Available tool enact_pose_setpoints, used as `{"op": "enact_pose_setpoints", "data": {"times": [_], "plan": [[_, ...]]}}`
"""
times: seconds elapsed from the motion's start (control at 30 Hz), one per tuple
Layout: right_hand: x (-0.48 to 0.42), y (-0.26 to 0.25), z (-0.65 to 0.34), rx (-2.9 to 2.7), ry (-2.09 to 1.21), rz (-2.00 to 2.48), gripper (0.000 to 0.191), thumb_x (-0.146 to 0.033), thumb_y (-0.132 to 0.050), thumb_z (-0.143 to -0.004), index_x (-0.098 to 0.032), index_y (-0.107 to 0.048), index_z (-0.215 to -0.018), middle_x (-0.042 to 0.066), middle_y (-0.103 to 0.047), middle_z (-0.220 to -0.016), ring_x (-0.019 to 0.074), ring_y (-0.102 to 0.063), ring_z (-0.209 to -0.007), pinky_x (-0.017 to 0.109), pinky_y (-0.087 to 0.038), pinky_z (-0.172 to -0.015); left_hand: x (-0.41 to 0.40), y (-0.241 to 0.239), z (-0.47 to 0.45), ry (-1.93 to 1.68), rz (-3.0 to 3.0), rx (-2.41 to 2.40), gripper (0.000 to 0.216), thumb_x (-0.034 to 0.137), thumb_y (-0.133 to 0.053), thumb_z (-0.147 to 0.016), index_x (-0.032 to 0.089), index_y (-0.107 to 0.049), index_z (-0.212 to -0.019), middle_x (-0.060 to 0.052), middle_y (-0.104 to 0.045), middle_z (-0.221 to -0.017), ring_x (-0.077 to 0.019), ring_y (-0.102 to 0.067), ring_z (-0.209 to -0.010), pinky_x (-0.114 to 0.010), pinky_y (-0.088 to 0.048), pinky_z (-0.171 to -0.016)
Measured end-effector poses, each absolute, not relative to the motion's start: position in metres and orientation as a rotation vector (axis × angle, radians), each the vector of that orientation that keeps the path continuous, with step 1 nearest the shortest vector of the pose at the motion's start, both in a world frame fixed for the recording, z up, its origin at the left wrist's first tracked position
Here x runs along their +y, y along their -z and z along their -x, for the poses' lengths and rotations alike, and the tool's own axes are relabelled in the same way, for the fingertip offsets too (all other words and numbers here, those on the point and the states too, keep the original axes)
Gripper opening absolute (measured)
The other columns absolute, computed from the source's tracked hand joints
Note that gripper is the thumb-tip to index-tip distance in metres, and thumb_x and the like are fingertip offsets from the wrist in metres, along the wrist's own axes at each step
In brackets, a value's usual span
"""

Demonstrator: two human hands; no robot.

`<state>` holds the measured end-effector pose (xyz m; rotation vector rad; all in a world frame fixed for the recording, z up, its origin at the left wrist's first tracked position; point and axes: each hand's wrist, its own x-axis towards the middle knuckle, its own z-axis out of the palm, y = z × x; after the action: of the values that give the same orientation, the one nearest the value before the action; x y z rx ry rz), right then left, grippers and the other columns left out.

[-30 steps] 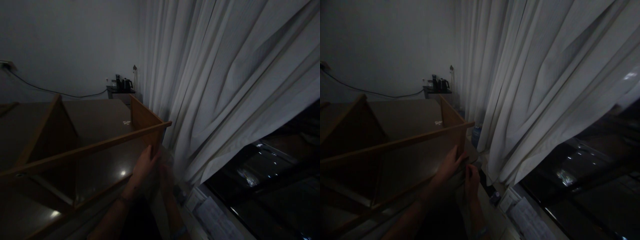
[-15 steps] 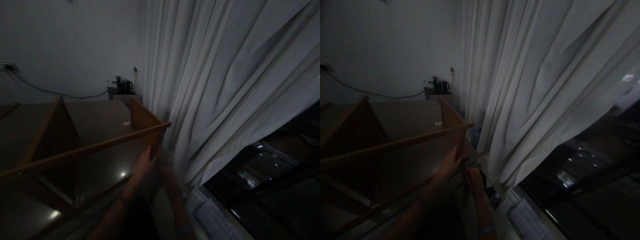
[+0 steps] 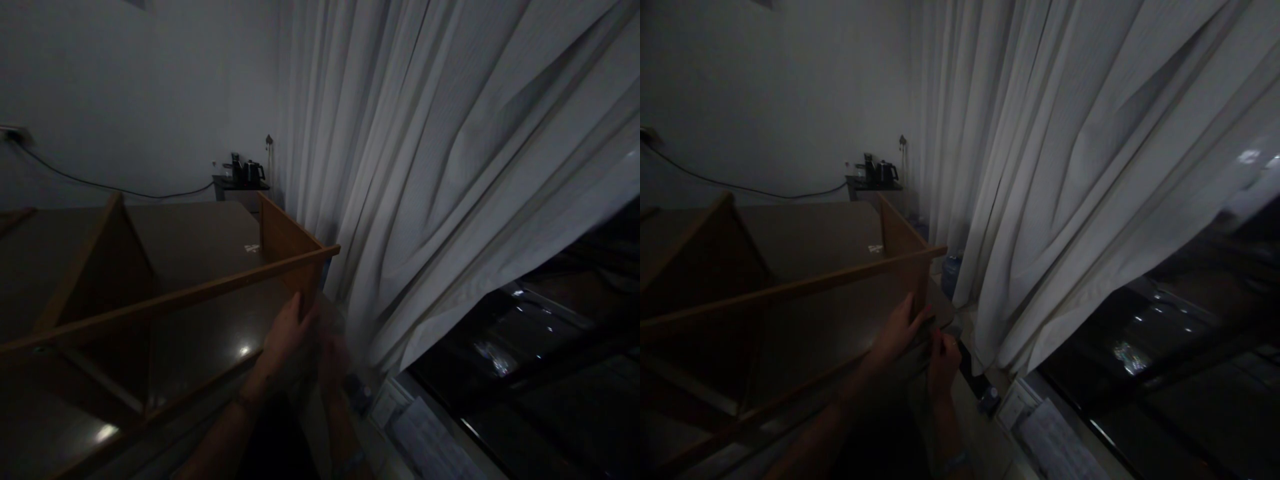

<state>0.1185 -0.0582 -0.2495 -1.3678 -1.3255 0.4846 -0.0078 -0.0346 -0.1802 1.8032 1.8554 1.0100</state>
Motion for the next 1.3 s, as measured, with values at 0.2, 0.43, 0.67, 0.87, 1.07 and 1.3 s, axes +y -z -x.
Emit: {"op": "enact_pose_setpoints", "data": {"times": [0.2, 0.43, 0.67, 0.87, 1.07, 1.3], "plan": [[-0.059, 0.246, -0.112, -1.178, -0.706, 1.276, 0.045, -0.052, -0.042, -0.093, -0.015, -0.067, -0.096, 0.008, -0.071, -0.090, 0.0182, -0.063, -0.079, 0.026, -0.047, -0.070, -0.034, 0.182, 0.008, -1.044, -1.810, 1.856, 0.064, 0.056, -0.040, -0.091, 0.012, -0.039, -0.138, -0.019, -0.054, -0.134, -0.0272, -0.054, -0.123, -0.036, -0.043, -0.100], [-0.057, 0.248, -0.128, -1.515, -0.244, 1.219, 0.036, -0.048, -0.046, -0.093, -0.022, -0.069, -0.083, 0.007, -0.068, -0.083, 0.0205, -0.061, -0.084, 0.033, -0.047, -0.078, -0.033, 0.181, 0.008, -1.028, -1.809, 1.852, 0.064, 0.053, -0.042, -0.092, 0.009, -0.038, -0.139, -0.021, -0.053, -0.135, -0.0272, -0.053, -0.124, -0.037, -0.042, -0.101], [-0.062, 0.258, -0.152, -1.909, 0.072, 1.099, 0.034, -0.026, -0.038, -0.097, -0.029, -0.069, -0.110, 0.005, -0.069, -0.085, 0.0175, -0.063, -0.079, 0.031, -0.049, -0.075, -0.033, 0.181, 0.008, -1.036, -1.815, 1.834, 0.065, 0.056, -0.041, -0.091, 0.011, -0.037, -0.139, -0.020, -0.055, -0.133, -0.0275, -0.055, -0.121, -0.038, -0.044, -0.099], [-0.060, 0.251, -0.147, -1.887, 0.202, 1.119, 0.029, -0.025, -0.042, -0.098, -0.024, -0.070, -0.104, 0.006, -0.069, -0.083, 0.0177, -0.062, -0.084, 0.035, -0.046, -0.084, -0.034, 0.181, 0.007, -1.029, -1.803, 1.846, 0.067, 0.058, -0.039, -0.091, 0.010, -0.038, -0.138, -0.020, -0.053, -0.135, -0.0275, -0.053, -0.124, -0.038, -0.042, -0.101], [-0.067, 0.244, -0.135, -1.653, -0.172, 1.210, 0.035, -0.036, -0.040, -0.097, -0.024, -0.062, -0.122, 0.010, -0.069, -0.110, 0.0213, -0.063, -0.100, 0.038, -0.050, -0.087, -0.034, 0.181, 0.008, -1.030, -1.800, 1.846, 0.068, 0.057, -0.038, -0.092, 0.009, -0.038, -0.139, -0.022, -0.052, -0.135, -0.0280, -0.053, -0.124, -0.039, -0.042, -0.102], [-0.067, 0.240, -0.115, -1.364, -0.637, 1.162, 0.041, -0.042, -0.041, -0.095, -0.016, -0.060, -0.121, 0.012, -0.067, -0.116, 0.0207, -0.064, -0.104, 0.031, -0.052, -0.083, -0.036, 0.178, 0.008, -1.027, -1.807, 1.846, 0.064, 0.055, -0.039, -0.092, 0.010, -0.038, -0.138, -0.021, -0.052, -0.136, -0.0277, -0.052, -0.125, -0.037, -0.042, -0.101]]}}
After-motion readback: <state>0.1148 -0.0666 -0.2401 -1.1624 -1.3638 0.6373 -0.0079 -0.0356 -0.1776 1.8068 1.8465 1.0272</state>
